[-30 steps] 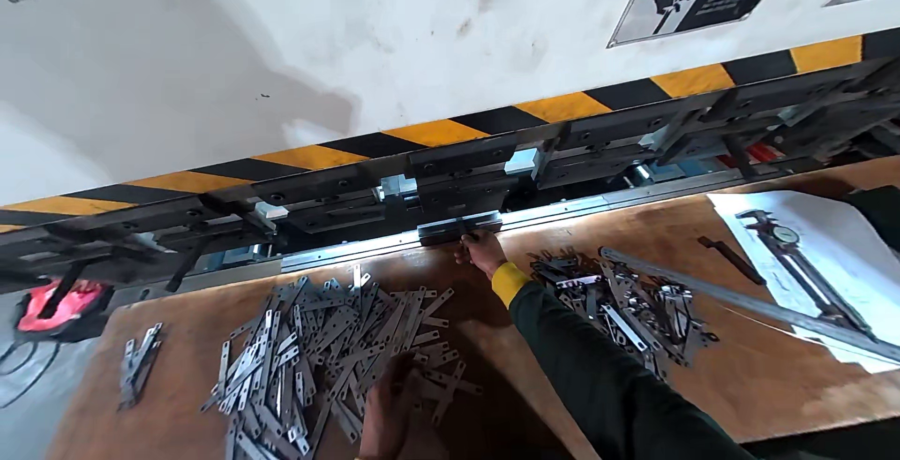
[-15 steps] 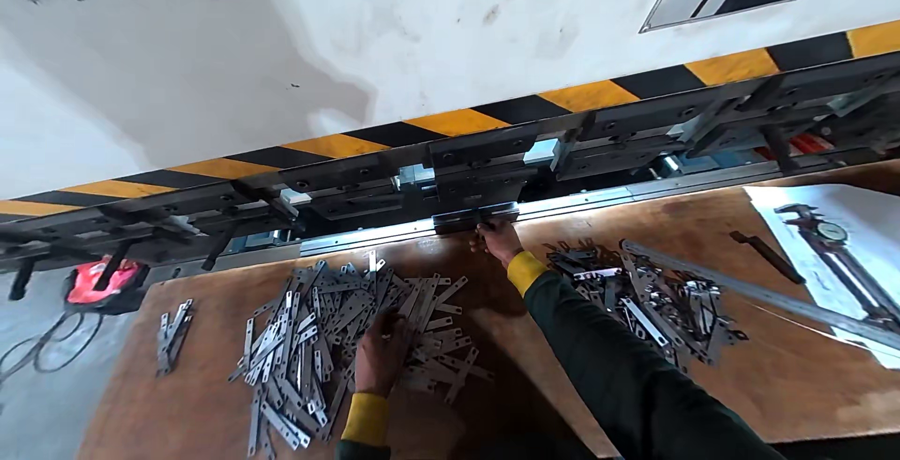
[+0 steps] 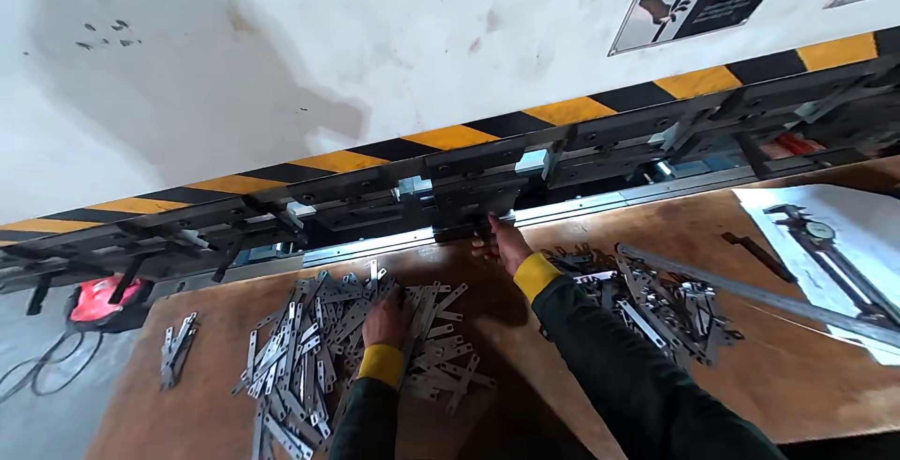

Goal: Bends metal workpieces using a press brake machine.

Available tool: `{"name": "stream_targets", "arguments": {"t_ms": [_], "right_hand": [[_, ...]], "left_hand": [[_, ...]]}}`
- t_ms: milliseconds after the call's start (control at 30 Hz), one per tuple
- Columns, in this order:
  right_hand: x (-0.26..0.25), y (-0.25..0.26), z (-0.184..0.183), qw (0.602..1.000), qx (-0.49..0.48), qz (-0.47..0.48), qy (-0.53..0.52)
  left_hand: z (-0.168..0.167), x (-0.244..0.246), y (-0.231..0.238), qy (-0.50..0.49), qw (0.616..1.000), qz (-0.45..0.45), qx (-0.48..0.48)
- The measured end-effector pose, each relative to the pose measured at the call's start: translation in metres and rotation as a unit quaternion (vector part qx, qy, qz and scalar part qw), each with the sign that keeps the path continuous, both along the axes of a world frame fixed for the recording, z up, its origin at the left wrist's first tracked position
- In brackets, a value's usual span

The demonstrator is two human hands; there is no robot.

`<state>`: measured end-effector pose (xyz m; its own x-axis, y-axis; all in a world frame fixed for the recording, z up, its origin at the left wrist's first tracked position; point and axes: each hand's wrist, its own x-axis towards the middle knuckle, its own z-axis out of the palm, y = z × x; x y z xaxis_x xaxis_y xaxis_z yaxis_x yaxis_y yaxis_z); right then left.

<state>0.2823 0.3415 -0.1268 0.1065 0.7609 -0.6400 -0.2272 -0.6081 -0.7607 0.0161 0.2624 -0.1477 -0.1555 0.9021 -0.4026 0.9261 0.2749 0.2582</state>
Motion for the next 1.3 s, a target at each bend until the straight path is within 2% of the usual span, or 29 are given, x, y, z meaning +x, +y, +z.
{"name": "stream_targets", "arguments": {"t_ms": [133,267,333,400,533,633,767,867,1000,1067,1167,1233,1300], "right_hand": [[0.005,-0.041,-0.002,0.997,0.014,-0.044,0.067],[0.001,-0.091,-0.008,0.995,0.029,-0.002,0.094],[-0.001,-0.115,-0.011,0.992,0.073,0.074,0.075],[-0.003,-0.131,-0.018,0.975,0.143,0.171,0.001],[-0.01,-0.15,0.002,0.908,0.216,0.302,-0.192],[-0.014,-0.159,0.023,0.893,0.24,0.327,-0.196],[-0.012,-0.176,0.027,0.925,0.233,0.276,-0.117],[-0.005,-0.185,0.021,0.943,0.21,0.235,-0.102],[0.003,-0.188,0.005,0.946,0.194,0.235,-0.108],[0.008,-0.188,-0.005,0.944,0.175,0.247,-0.127],[0.017,-0.189,-0.027,0.948,0.149,0.23,-0.161],[0.021,-0.193,-0.046,0.949,0.136,0.208,-0.192],[0.021,-0.2,-0.059,0.95,0.139,0.182,-0.213]], "left_hand": [[-0.004,0.008,0.018,0.043,0.998,-0.042,-0.001],[0.009,0.008,0.022,0.01,0.998,-0.052,-0.018],[0.029,0.009,0.017,-0.044,0.998,-0.054,0.007],[0.048,0.01,0.006,-0.128,0.989,-0.042,0.065],[0.072,0.027,-0.017,-0.343,0.924,-0.008,0.17],[0.076,0.043,-0.028,-0.415,0.89,-0.002,0.189],[0.072,0.052,-0.032,-0.381,0.903,-0.012,0.199],[0.068,0.057,-0.028,-0.326,0.928,-0.037,0.178],[0.063,0.075,-0.023,-0.219,0.968,-0.104,0.066],[0.052,0.087,-0.018,-0.244,0.963,-0.112,0.035],[0.033,0.104,-0.003,-0.407,0.912,-0.041,0.009],[0.021,0.116,0.013,-0.524,0.848,0.068,-0.037],[0.014,0.127,0.036,-0.587,0.79,0.164,-0.066]]}}
